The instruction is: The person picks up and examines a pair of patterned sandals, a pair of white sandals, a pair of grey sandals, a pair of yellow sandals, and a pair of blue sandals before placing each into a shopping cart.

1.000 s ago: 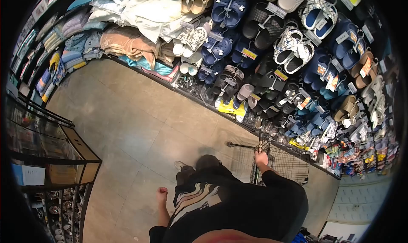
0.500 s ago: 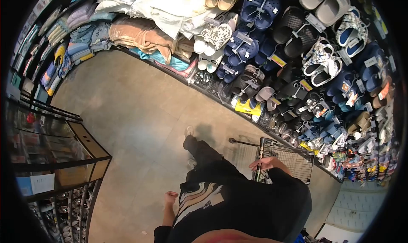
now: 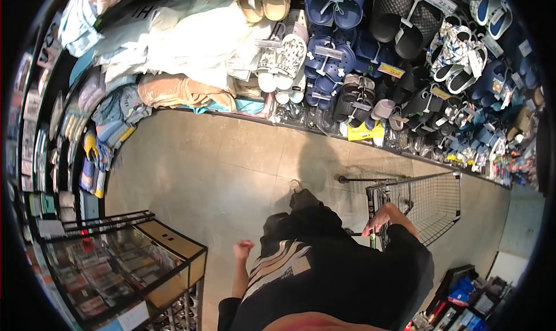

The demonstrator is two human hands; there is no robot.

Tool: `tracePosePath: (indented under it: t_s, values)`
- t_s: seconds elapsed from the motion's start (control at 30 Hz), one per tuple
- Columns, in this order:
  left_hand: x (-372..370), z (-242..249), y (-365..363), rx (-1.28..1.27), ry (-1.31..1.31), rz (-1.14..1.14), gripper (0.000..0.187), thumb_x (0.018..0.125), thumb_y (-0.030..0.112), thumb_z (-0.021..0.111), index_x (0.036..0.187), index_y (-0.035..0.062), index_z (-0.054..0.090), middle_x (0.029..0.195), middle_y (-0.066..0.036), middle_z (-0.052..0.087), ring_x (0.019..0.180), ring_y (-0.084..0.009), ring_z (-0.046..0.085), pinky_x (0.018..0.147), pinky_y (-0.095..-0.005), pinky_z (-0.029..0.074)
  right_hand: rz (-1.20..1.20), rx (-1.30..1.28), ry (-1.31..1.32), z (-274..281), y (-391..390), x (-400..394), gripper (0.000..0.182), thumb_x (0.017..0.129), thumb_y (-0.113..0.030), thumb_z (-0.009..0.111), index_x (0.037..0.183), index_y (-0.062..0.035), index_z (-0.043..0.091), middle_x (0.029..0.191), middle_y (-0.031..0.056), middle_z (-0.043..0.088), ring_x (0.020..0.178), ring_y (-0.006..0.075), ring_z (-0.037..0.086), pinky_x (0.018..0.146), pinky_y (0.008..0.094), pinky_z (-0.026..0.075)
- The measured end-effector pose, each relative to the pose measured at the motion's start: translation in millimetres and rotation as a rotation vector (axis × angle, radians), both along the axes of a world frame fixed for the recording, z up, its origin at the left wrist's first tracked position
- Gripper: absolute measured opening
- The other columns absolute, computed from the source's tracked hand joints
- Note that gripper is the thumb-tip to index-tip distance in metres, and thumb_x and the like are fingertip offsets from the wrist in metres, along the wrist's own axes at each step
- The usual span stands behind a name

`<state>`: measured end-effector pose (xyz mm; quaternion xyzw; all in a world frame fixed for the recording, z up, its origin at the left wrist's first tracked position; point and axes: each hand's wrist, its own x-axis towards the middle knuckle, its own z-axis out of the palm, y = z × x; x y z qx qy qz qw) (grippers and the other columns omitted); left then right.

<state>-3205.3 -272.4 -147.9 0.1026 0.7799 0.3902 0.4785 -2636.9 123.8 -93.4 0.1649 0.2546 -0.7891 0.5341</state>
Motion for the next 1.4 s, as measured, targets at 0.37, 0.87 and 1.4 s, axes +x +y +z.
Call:
tracePosePath:
  t_s: [0.37, 0.87, 1.4]
  values:
    - [-140.4, 18.5, 157.0, -0.053, 0.163, -0.536, 0.009, 0.075, 0.0, 0.078, 0.081, 0.0025, 0.071, 0.081, -0.008, 0.073, 0.077, -0.0146, 0.068, 0.072, -0.0307, 0.055, -0.248, 0.513, 0.0, 24.7, -12.8, -92.6, 0.046, 0.091, -0.045, 0.07, 0.133, -0.0282, 0.067, 0.146, 0.0013, 0.057, 0.139, 0.0203, 0.047, 0.105, 0.0433, 0.039]
    - [-299.2, -30.5, 259.3, -0.248, 0.005, -0.976, 0.016, 0.083, 0.01, 0.073, 0.094, 0.0009, 0.067, 0.085, -0.01, 0.071, 0.075, -0.0202, 0.069, 0.06, -0.0348, 0.057, -0.873, 2.049, -0.927, 74.5, -255.2, -229.6, 0.036, 0.104, -0.033, 0.048, 0.11, -0.0006, 0.064, 0.115, 0.0221, 0.06, 0.109, 0.0421, 0.056, 0.095, 0.046, 0.046]
    - [-16.3, 56.5, 436.5, 0.301, -0.204, -1.253, 0.044, 0.105, 0.04, 0.052, 0.128, 0.0026, 0.06, 0.122, -0.01, 0.067, 0.097, -0.0197, 0.067, 0.078, -0.034, 0.055, -0.999, 1.437, -1.845, 72.6, -408.5, -303.5, 0.079, 0.094, -0.029, 0.057, 0.157, -0.01, 0.013, 0.14, 0.0262, 0.047, 0.103, 0.049, 0.063, 0.088, 0.0564, 0.053]
